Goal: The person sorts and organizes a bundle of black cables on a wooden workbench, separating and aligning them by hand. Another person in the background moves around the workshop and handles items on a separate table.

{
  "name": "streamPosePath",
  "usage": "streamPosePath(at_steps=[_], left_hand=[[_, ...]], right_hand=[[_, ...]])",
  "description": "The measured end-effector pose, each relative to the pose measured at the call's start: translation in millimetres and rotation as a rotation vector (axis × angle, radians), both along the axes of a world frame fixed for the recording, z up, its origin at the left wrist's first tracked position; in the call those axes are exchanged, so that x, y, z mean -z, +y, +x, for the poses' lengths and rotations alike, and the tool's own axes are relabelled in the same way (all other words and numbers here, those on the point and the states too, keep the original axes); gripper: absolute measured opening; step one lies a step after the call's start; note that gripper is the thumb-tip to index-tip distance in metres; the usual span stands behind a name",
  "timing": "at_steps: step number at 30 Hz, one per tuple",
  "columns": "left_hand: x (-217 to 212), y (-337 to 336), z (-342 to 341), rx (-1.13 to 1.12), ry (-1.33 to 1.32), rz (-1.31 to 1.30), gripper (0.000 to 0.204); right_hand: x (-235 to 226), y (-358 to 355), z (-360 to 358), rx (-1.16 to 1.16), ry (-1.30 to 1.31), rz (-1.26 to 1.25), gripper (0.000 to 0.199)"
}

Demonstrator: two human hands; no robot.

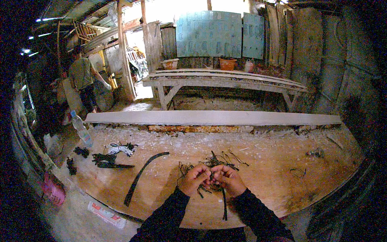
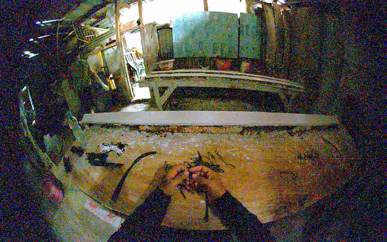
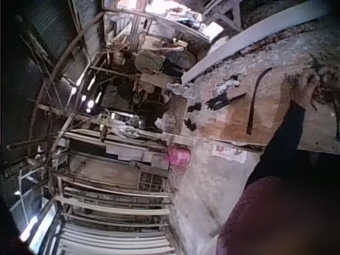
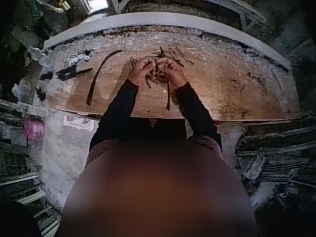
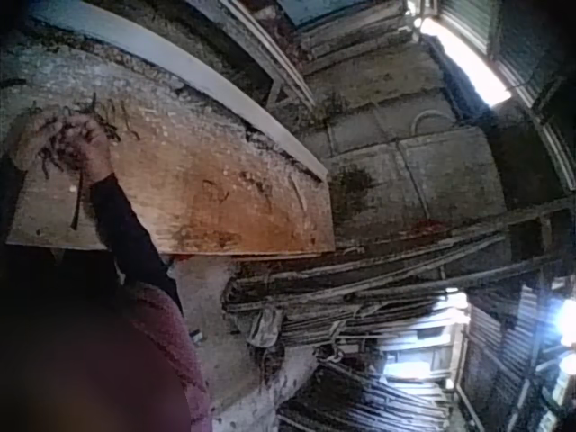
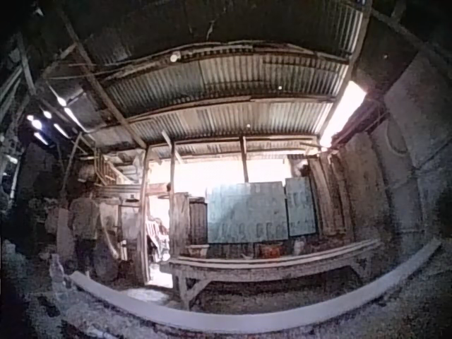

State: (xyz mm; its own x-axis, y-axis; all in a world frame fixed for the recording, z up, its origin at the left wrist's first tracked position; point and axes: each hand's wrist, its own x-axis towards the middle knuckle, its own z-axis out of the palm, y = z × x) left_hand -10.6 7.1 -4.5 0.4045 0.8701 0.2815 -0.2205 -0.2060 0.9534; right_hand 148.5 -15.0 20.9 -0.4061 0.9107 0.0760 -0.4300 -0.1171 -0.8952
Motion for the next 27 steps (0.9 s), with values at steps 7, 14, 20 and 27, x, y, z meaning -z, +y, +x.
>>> streamPosePath(at_steps=[7, 14, 20, 27], left_hand=[[-2.4, -3.9, 0.9, -0.15, 0.214, 0.112, 0.016], [-4.5, -4.4, -0.2, -0.149, 0.369, 0.161, 0.029], [-0.7, 0.6, -1.6, -0.088, 0.418, 0.087, 0.031], [9.3, 5.4, 2.3, -0.143, 0.367, 0.167, 0.03]], right_hand=[[6.6, 2.1, -4.4, 0.104, -0.149, 0.133, 0.021], [11.3, 4.9, -2.0, 0.208, -0.358, 0.311, 0.014], [12.0, 4.9, -3.1, 0.258, -0.469, 0.489, 0.013], [-3.0, -5.3, -5.6, 0.382, -0.785, 0.742, 0.017]])
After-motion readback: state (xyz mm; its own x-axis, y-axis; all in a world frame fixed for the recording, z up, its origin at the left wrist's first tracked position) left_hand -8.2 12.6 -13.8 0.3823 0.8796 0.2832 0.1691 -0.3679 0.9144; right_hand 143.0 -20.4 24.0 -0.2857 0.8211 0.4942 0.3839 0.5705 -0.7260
